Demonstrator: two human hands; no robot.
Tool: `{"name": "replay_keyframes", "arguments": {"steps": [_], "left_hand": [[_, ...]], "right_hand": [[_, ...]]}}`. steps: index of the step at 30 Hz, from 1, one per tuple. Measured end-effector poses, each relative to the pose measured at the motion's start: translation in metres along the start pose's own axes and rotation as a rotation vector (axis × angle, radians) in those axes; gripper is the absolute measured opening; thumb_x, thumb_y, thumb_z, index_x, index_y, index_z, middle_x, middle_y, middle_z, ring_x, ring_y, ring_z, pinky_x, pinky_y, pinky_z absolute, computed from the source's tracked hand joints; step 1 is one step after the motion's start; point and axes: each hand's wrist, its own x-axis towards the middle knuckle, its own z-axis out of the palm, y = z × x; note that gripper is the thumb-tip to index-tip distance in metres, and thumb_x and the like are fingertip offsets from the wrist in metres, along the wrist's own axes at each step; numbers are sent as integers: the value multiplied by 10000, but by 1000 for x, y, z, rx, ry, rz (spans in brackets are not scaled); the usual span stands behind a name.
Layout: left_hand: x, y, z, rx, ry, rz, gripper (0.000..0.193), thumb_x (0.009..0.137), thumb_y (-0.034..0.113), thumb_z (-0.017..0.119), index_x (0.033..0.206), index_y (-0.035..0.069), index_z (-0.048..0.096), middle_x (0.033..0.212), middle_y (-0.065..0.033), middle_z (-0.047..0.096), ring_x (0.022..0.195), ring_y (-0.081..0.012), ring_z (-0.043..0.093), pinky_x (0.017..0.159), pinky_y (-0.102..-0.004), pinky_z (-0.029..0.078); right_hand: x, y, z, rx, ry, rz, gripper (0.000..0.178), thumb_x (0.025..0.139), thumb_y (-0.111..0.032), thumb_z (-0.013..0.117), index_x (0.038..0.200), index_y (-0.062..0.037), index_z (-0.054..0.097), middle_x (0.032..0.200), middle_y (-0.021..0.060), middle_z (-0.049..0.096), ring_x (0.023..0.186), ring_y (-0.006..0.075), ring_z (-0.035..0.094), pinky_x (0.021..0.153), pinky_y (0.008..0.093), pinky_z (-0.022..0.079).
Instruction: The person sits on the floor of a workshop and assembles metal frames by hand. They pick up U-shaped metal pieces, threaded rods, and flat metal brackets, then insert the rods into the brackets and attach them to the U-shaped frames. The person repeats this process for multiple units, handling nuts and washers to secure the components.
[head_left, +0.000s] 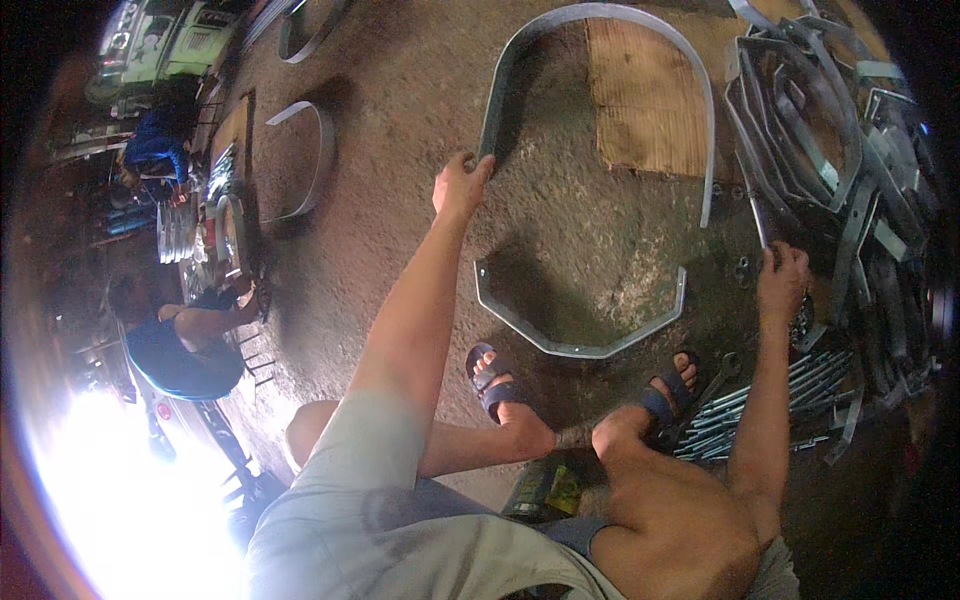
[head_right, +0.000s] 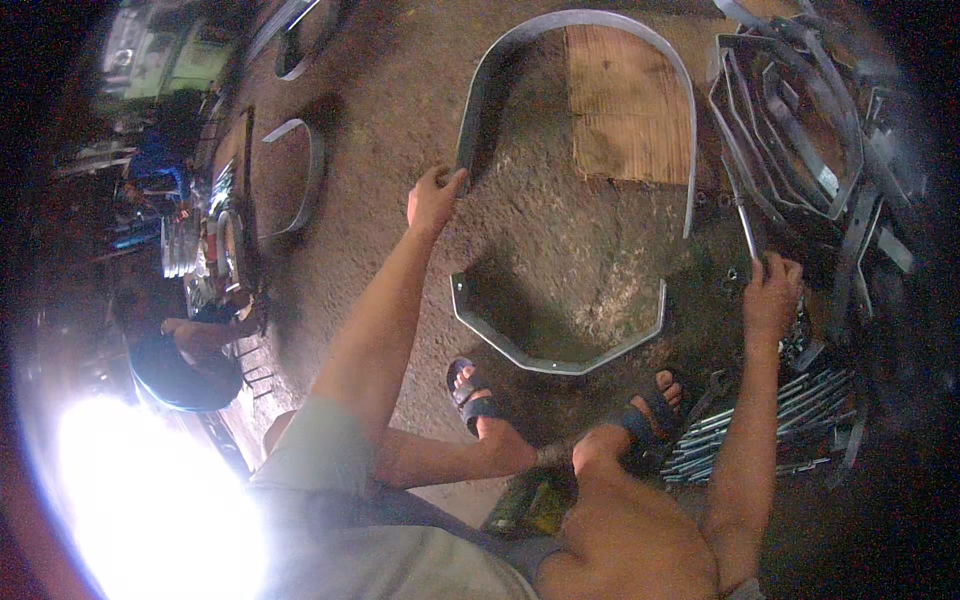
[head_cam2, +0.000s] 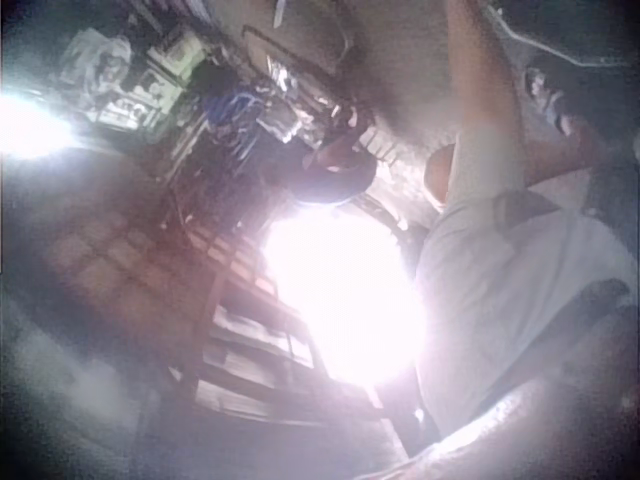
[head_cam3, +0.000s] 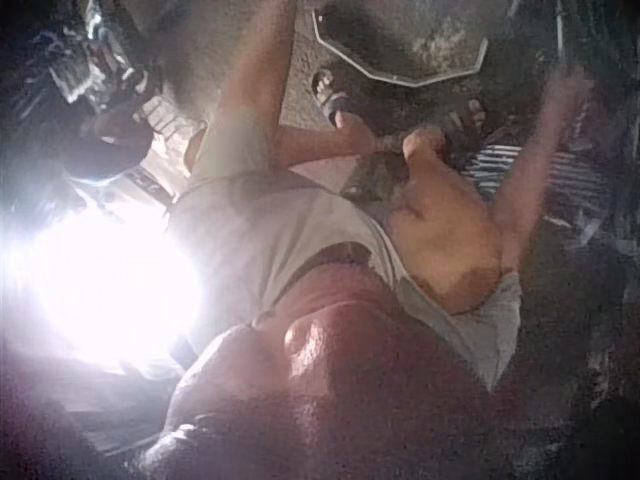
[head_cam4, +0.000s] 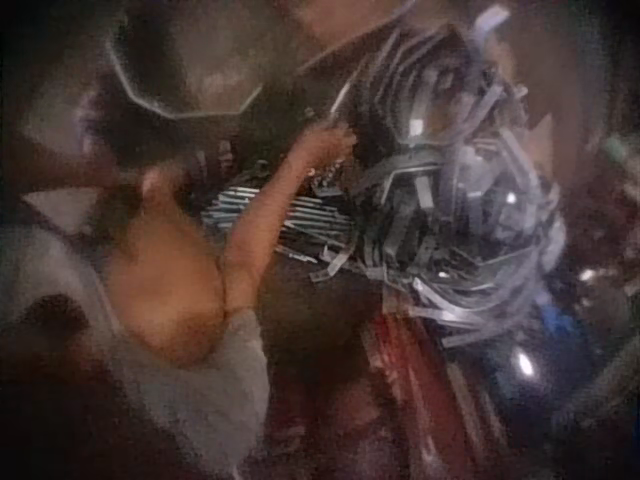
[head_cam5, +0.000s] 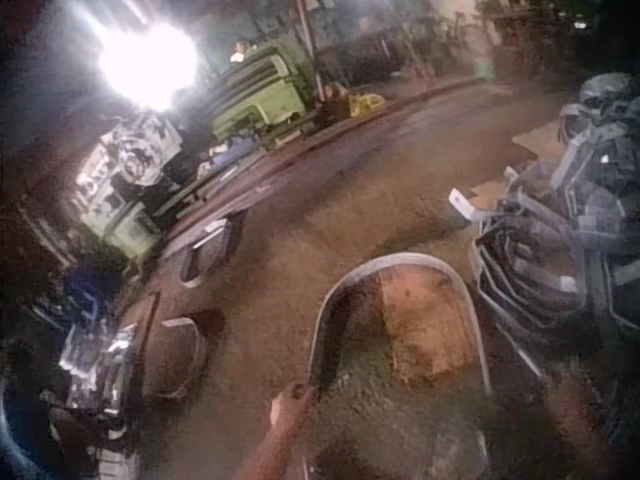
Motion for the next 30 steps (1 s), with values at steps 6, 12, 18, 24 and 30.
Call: {"name": "replay_keyframes", "arguments": {"steps": [6,12,18,24,30], "left_hand": [[16,-18,6,298,-66,183,338,848,384,693,1030,104,744,994,-159,732,984,-355,694,852,-468,544],[-34,-36,12,60,-387,57,347,765,338,707,975,62,724,876,-159,735,866,-325,723,766,-442,556],[-77,-49,-8,-80,-291,-40,359,742,310,708,968,31,712,852,-131,726,846,-245,708,766,-387,535],[-78,-55,-15,-144,-264,-133,297,776,256,735,955,20,711,839,-87,707,783,-169,649,726,-339,504],[-100,-92,6,-304,-309,-138,223,808,199,734,884,-9,698,819,-84,699,766,-161,629,703,-340,503]], "right_hand": [[33,-75,58,431,-177,109,599,854,-458,732,1217,4,614,1135,241,636,1076,403,613,919,475,490],[85,-82,66,-11,-320,-6,452,897,-286,676,1249,-27,559,1148,251,651,1090,426,625,912,523,508],[83,-93,52,141,-383,-79,440,889,-151,641,1302,-53,530,1154,275,647,1067,473,624,902,542,504],[45,-76,81,480,-146,-147,534,879,-111,639,1392,-44,503,1182,301,633,1089,481,615,919,513,498],[48,-103,39,505,-325,-85,502,892,-117,640,1370,-12,528,1187,284,641,1117,459,613,949,494,491]]}}
